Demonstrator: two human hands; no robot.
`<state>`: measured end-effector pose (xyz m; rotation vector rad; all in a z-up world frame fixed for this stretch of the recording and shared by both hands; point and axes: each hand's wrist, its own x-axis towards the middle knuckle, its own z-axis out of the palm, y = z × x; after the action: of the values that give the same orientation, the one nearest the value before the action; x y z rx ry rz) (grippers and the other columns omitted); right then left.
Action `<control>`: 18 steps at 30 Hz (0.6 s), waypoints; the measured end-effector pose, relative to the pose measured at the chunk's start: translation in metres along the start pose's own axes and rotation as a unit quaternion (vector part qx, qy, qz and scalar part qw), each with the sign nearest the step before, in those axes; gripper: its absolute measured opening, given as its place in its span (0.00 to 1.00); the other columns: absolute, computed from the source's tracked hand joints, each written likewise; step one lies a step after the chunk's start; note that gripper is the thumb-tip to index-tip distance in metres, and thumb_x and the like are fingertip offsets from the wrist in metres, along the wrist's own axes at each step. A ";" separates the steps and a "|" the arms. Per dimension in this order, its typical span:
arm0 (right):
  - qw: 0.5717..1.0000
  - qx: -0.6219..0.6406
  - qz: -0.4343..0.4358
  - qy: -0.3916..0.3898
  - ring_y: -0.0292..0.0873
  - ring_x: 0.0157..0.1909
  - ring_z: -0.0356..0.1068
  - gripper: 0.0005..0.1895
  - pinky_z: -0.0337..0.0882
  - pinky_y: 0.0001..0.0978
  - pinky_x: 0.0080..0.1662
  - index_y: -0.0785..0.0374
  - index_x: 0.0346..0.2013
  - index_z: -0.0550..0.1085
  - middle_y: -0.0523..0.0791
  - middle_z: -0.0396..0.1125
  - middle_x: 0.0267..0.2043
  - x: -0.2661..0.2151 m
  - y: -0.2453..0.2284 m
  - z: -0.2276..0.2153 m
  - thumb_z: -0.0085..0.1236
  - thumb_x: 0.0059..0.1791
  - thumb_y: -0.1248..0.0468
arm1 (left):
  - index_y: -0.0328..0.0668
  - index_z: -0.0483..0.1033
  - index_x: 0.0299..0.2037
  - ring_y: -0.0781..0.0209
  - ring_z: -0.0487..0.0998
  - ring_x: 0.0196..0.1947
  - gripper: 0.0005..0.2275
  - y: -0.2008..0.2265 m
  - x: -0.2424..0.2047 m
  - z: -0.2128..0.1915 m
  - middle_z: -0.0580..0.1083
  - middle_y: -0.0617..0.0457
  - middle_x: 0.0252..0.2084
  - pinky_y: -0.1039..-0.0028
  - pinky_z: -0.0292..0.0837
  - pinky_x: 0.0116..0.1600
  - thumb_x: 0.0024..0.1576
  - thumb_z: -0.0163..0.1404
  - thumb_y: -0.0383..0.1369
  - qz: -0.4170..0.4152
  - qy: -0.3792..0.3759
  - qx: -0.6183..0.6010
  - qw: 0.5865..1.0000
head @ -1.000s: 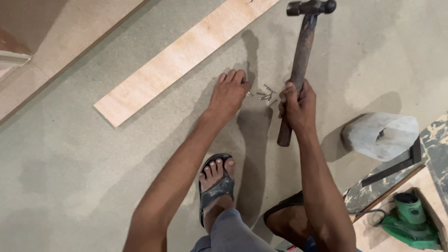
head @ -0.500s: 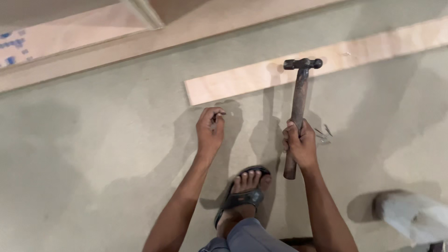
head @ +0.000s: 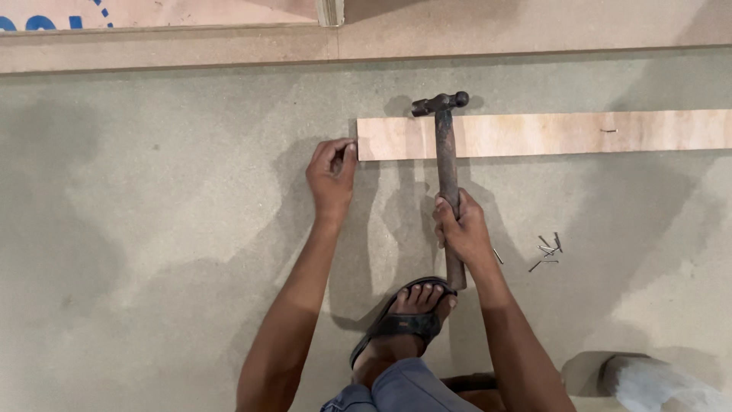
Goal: The person uses a circular saw to cut a small piece of wood and then fits it into a wooden frame. They then use a hammer to drive nails into a long wooden strip, securing it to the floor or a base structure.
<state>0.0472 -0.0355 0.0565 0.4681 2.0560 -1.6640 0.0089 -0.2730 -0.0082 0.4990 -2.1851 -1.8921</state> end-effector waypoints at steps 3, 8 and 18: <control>1.000 -0.014 0.005 0.002 0.33 0.20 0.63 0.06 0.66 0.30 0.22 0.63 0.41 0.68 0.39 0.62 0.24 0.001 -0.004 -0.001 0.49 0.55 0.62 | 0.37 0.80 0.48 0.69 0.76 0.42 0.06 -0.002 0.014 0.008 0.78 0.56 0.44 0.80 0.73 0.51 0.64 0.55 0.29 0.019 -0.004 0.030 0.999; 1.000 -0.014 -0.012 0.000 0.32 0.20 0.63 0.06 0.66 0.29 0.23 0.62 0.40 0.68 0.39 0.62 0.24 -0.001 -0.001 -0.008 0.49 0.55 0.62 | 0.35 0.82 0.44 0.55 0.76 0.53 0.05 -0.021 0.019 0.025 0.78 0.47 0.49 0.68 0.73 0.59 0.60 0.59 0.25 0.137 0.017 0.066 0.988; 0.987 -0.131 -0.094 -0.002 0.38 0.21 0.65 0.09 0.66 0.34 0.24 0.66 0.42 0.69 0.44 0.64 0.23 0.002 0.000 -0.009 0.50 0.57 0.61 | 0.35 0.80 0.48 0.56 0.79 0.53 0.07 -0.031 0.018 0.025 0.77 0.48 0.52 0.70 0.76 0.60 0.61 0.57 0.23 0.128 -0.003 0.072 0.989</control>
<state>0.0448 -0.0263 0.0569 0.1871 2.3348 -1.4595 -0.0138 -0.2606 -0.0435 0.2209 -2.2740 -1.6148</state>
